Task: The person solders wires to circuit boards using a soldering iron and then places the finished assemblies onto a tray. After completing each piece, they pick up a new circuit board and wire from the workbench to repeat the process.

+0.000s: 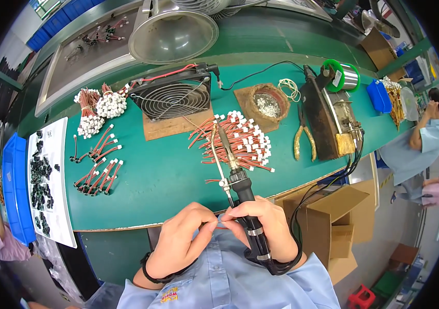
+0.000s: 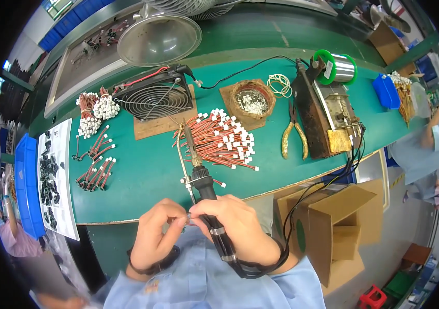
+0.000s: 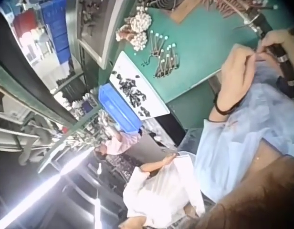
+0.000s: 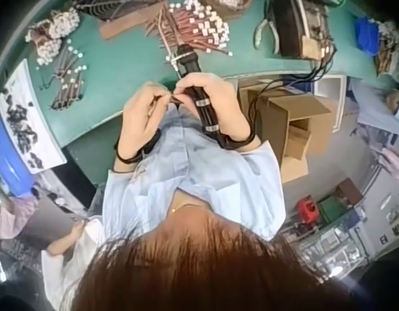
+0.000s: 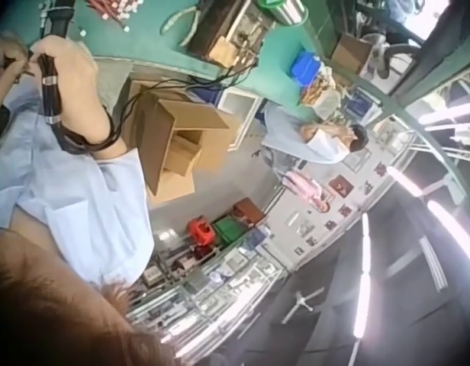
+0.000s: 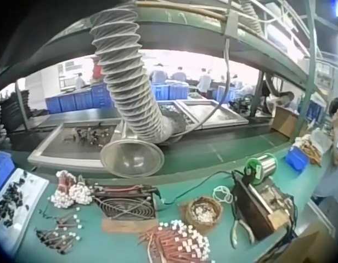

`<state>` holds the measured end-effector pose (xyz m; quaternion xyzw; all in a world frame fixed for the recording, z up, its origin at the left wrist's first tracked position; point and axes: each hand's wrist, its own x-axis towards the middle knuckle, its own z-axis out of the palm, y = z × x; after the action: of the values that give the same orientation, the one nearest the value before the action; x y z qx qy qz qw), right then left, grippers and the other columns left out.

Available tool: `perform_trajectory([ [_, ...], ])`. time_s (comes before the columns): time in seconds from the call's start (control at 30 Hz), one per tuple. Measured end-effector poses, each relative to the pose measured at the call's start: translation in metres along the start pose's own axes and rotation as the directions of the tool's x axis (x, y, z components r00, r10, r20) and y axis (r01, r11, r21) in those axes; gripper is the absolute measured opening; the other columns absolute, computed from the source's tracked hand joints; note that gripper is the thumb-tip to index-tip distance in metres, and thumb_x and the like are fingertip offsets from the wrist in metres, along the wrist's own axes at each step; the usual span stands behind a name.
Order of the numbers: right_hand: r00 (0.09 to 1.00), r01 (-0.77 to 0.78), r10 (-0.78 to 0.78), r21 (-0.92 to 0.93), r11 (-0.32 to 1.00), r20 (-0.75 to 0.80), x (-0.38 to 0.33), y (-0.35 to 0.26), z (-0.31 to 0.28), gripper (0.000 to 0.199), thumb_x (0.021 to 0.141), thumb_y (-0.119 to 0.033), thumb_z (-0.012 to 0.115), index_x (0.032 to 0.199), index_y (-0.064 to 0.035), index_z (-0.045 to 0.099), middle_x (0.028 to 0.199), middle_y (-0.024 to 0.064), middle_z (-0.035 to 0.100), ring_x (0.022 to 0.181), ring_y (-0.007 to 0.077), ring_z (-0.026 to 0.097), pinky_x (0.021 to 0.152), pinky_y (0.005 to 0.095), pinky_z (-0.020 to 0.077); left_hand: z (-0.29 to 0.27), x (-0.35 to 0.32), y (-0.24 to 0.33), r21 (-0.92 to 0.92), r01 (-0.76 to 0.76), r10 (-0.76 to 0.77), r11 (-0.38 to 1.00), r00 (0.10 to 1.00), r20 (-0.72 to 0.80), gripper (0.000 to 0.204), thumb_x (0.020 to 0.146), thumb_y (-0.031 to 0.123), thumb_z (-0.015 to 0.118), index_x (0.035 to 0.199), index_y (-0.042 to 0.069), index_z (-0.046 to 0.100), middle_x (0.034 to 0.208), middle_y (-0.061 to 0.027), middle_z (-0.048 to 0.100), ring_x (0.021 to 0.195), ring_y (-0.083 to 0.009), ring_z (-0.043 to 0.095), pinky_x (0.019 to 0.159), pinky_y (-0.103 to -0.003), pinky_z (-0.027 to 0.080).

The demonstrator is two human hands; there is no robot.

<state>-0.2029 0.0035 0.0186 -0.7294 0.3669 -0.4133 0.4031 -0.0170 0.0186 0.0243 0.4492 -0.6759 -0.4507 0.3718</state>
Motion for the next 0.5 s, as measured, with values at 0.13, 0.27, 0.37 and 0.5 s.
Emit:
perform_trajectory([
  [0.13, 1.0, -0.014, 0.013, -0.008, 1.0, -0.021, 0.0004, 0.0007, 0.0054, 0.04, 0.076, 0.007, 0.067, 0.103, -0.0056, 0.041, 0.082, 0.0113, 0.061, 0.076, 0.0144, 0.062, 0.066, 0.0284, 0.0515, 0.0031, 0.0002, -0.0011, 0.031, -0.007, 0.008, 0.999, 0.999, -0.042, 0.01, 0.081, -0.001, 0.059, 0.091, 0.0, 0.055, 0.08, -0.0109, 0.058, 0.068, -0.0209, 0.057, 0.059, -0.03, 0.045],
  [0.27, 0.985, -0.099, 0.121, 0.18, 0.979, -0.12, -0.0052, 0.0036, 0.0065, 0.041, 0.077, 0.007, 0.065, 0.104, -0.0066, 0.038, 0.08, 0.0117, 0.06, 0.076, 0.014, 0.062, 0.066, 0.0271, 0.0499, 0.003, -0.0035, -0.0054, -0.133, 0.103, -0.115, 0.986, 0.99, -0.085, 0.013, 0.083, 0.0, 0.058, 0.095, -0.001, 0.055, 0.085, -0.0102, 0.058, 0.074, -0.019, 0.058, 0.064, -0.03, 0.046],
  [0.37, 0.969, -0.146, 0.199, 0.315, 0.938, -0.144, -0.007, 0.0033, 0.004, 0.042, 0.078, 0.007, 0.064, 0.105, -0.0073, 0.036, 0.08, 0.012, 0.06, 0.075, 0.0135, 0.061, 0.066, 0.0259, 0.0487, 0.0056, -0.004, -0.0035, -0.309, 0.179, -0.219, 0.934, 0.971, -0.099, 0.016, 0.083, 0.0, 0.057, 0.099, -0.001, 0.054, 0.09, -0.0097, 0.057, 0.079, -0.0163, 0.057, 0.068, -0.028, 0.044],
  [0.5, 0.96, -0.18, 0.254, 0.432, 0.884, -0.119, -0.0059, 0.0, 0.0021, 0.042, 0.079, 0.007, 0.063, 0.105, -0.0076, 0.034, 0.081, 0.0125, 0.059, 0.074, 0.0128, 0.06, 0.065, 0.0244, 0.0473, 0.0044, -0.0022, -0.0001, -0.523, 0.212, -0.3, 0.826, 0.95, -0.089, 0.02, 0.084, 0.001, 0.055, 0.103, -0.001, 0.05, 0.096, -0.0093, 0.055, 0.085, -0.013, 0.052, 0.073, -0.026, 0.042],
])
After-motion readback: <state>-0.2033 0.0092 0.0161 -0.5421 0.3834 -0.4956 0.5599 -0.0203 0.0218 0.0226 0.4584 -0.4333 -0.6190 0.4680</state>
